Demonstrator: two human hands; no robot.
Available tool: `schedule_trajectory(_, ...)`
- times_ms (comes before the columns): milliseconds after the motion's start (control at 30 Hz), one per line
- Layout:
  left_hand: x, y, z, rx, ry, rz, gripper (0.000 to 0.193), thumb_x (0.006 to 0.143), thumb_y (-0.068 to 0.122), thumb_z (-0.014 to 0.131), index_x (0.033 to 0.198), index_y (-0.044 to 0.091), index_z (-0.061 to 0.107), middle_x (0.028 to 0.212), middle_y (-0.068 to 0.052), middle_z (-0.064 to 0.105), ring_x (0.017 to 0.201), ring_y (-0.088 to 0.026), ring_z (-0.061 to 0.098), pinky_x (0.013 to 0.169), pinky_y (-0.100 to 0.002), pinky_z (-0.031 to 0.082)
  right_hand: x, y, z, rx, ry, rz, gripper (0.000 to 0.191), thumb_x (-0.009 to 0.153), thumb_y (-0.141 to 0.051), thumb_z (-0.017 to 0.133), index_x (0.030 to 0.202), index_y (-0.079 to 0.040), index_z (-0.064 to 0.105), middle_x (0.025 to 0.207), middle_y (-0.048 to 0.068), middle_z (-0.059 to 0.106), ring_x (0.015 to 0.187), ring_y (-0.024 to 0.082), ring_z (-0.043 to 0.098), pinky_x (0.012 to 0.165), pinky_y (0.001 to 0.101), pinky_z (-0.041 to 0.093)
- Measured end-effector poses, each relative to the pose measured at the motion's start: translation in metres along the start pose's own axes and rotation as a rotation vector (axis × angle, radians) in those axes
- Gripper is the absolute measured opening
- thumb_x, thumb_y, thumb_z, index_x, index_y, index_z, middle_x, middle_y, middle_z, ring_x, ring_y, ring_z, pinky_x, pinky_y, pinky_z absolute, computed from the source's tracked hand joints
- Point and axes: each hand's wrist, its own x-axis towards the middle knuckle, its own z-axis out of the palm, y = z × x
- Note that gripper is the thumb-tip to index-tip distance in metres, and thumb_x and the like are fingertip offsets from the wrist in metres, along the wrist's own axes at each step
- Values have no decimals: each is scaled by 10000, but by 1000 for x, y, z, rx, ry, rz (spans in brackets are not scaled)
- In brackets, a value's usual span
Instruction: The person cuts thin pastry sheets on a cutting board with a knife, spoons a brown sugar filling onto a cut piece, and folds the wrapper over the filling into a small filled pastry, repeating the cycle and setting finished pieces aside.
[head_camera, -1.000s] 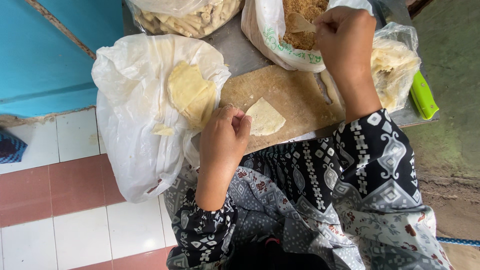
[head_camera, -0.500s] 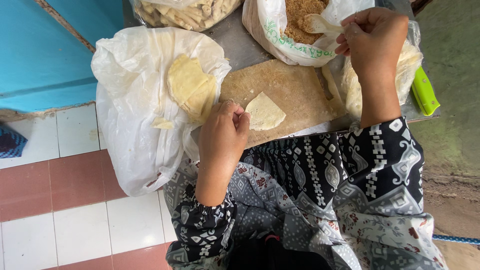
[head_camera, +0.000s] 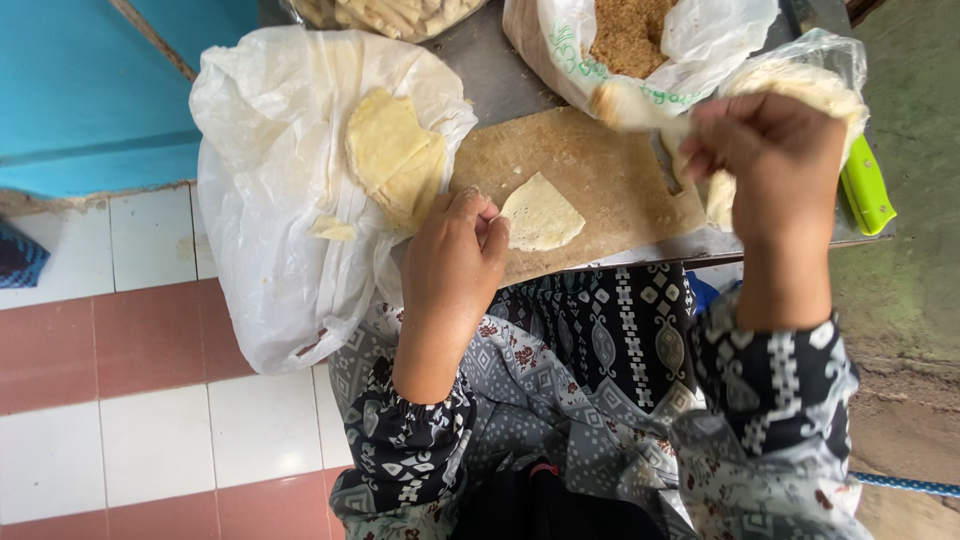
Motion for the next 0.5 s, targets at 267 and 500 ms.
schedule_trajectory(267, 3, -4, -3, -29, 6, 8, 114, 917, 164, 696, 868, 71, 652, 835, -92, 683, 765, -302, 689, 677, -431, 531, -84, 4, 42, -218, -71, 0, 95, 1021, 45, 655, 1096, 86, 697, 983, 123, 742, 788, 144, 716, 712, 252, 583)
schedule_trajectory(500, 3, -7, -3, -104, 22, 66, 105, 915, 131, 697, 866, 38, 685, 837, -122, 721, 794, -329, 698, 713, -441, 533, -104, -11, 52, -701, -122, -429, 137, 995, 81, 688, 1117, 21, 703, 1055, 150, 742, 933, 209, 749, 814, 306, 586)
